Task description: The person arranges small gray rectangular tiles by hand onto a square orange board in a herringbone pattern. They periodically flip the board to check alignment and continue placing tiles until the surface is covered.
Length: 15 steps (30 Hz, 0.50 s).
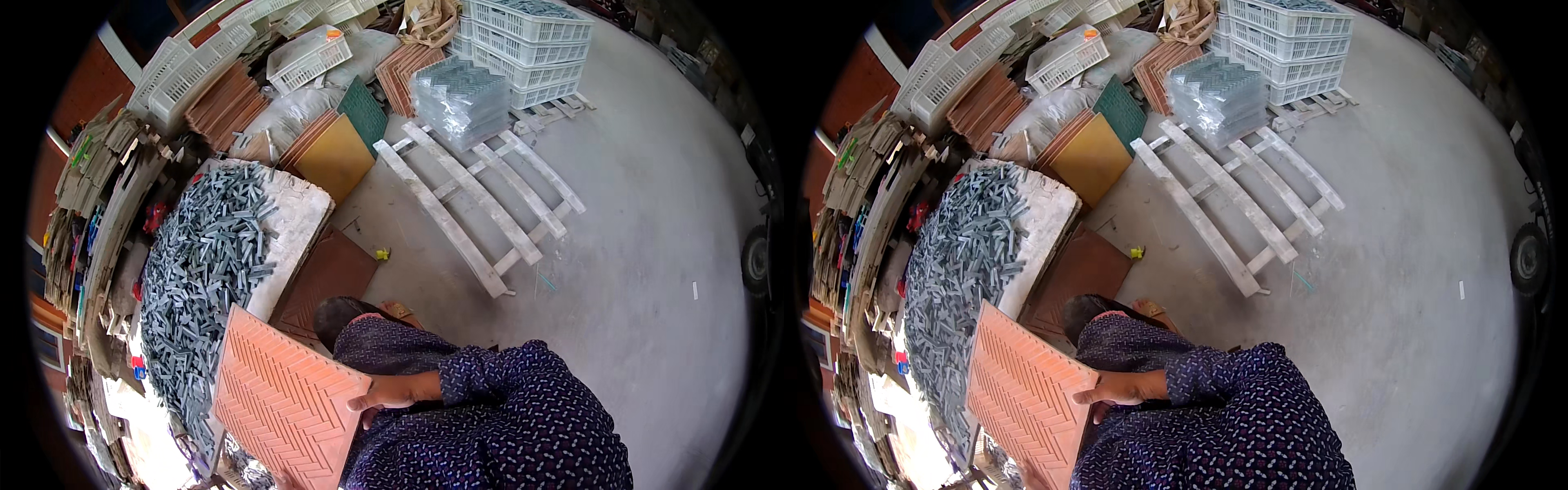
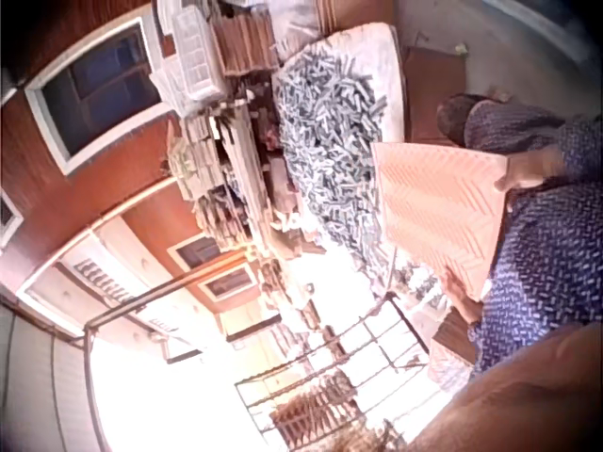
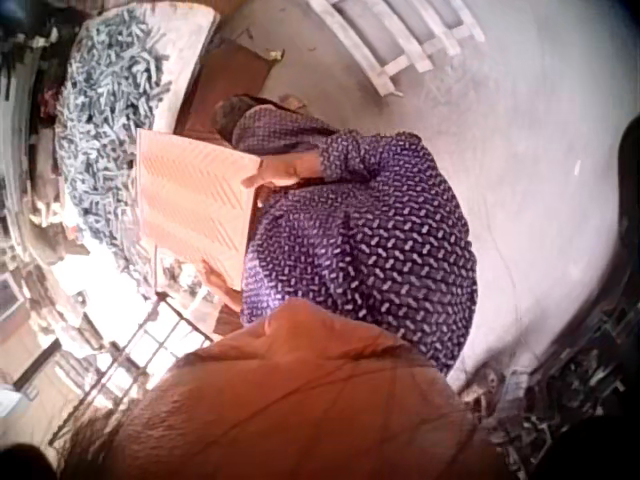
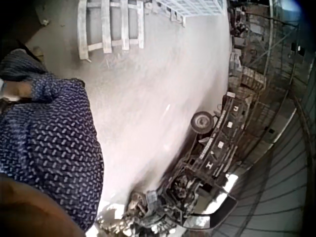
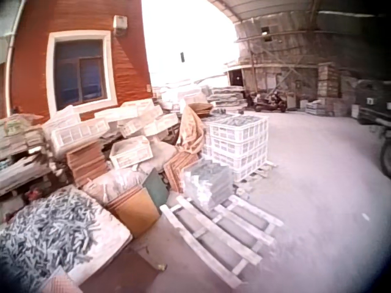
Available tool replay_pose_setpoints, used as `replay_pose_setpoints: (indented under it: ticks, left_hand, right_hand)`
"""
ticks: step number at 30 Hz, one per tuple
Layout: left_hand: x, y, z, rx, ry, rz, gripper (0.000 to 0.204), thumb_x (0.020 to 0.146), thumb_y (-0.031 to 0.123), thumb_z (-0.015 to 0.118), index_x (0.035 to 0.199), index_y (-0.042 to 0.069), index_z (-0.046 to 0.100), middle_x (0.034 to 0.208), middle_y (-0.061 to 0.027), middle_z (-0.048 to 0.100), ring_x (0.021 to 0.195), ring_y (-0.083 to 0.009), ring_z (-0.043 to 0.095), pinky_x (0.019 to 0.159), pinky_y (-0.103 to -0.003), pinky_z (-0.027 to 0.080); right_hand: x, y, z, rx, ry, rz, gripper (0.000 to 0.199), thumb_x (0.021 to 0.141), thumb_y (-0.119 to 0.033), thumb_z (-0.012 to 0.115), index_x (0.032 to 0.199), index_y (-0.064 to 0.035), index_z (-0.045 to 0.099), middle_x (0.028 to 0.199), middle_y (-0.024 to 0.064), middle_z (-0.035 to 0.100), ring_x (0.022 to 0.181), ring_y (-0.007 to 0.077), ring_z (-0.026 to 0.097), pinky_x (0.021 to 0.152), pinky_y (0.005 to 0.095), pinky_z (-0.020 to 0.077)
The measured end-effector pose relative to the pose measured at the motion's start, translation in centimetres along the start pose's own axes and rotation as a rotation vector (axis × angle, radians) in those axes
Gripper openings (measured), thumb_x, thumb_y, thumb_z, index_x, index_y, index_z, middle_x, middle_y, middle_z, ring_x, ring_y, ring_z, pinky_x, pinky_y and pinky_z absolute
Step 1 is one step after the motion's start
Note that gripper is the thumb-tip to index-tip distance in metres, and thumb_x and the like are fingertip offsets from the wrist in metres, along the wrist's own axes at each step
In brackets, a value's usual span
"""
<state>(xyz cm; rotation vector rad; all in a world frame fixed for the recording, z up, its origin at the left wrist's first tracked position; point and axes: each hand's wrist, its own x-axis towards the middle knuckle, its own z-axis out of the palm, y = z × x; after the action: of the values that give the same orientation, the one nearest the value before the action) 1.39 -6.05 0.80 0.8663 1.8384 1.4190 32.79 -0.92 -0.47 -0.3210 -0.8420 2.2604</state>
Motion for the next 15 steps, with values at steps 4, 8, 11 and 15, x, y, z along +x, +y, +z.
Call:
replay_pose_setpoints:
  ticks: [4,8,11,15]
  left_hand:
    - [0.9,-2.6,-1.7,0.021,-0.094,-0.012,0.058,0.092,0.023,0.05,0.139,-0.003,0.028,0.133,-0.0157,0.042,0.115,-0.02,0.048,0.101,-0.031,0.039]
    - [2.3,-5.0,-3.4,-0.031,-0.179,-0.012,0.057,0.091,0.019,0.052,0.139,-0.002,0.028,0.132,-0.015,0.042,0.112,-0.0187,0.049,0.101,-0.03,0.04]
    - [3.6,-5.6,-2.2,-0.308,-0.263,-0.113,0.056,0.084,0.005,0.056,0.135,-0.004,0.033,0.124,-0.0123,0.046,0.101,-0.0164,0.052,0.098,-0.028,0.041]
    - [3.6,-5.7,-1.0,-0.265,-0.28,-0.15,0.054,0.083,0.004,0.052,0.133,-0.006,0.035,0.123,-0.0131,0.049,0.105,-0.019,0.053,0.098,-0.029,0.041]
  right_hand:
    - [-3.6,-0.1,-1.5,0.104,0.129,-0.067,0.069,0.097,-0.043,0.041,0.148,-0.0092,0.008,0.13,0.0105,0.048,0.089,0.0132,0.059,0.067,0.0279,0.0536]
    - [-4.0,0.3,-1.9,-0.079,0.32,-0.066,0.063,0.099,-0.035,0.04,0.147,-0.0048,0.011,0.142,0.0127,0.034,0.088,0.0122,0.057,0.064,0.0253,0.0543]
    - [-3.5,-1.0,-2.6,-0.158,0.386,-0.072,0.059,0.099,-0.03,0.041,0.146,-0.0041,0.016,0.14,0.0116,0.036,0.092,0.0119,0.056,0.063,0.0243,0.0545]
    - [-2.1,-1.3,-3.8,-0.173,0.414,0.024,0.055,0.099,-0.025,0.042,0.146,-0.0052,0.02,0.135,0.0083,0.041,0.104,0.0126,0.053,0.063,0.0249,0.0546]
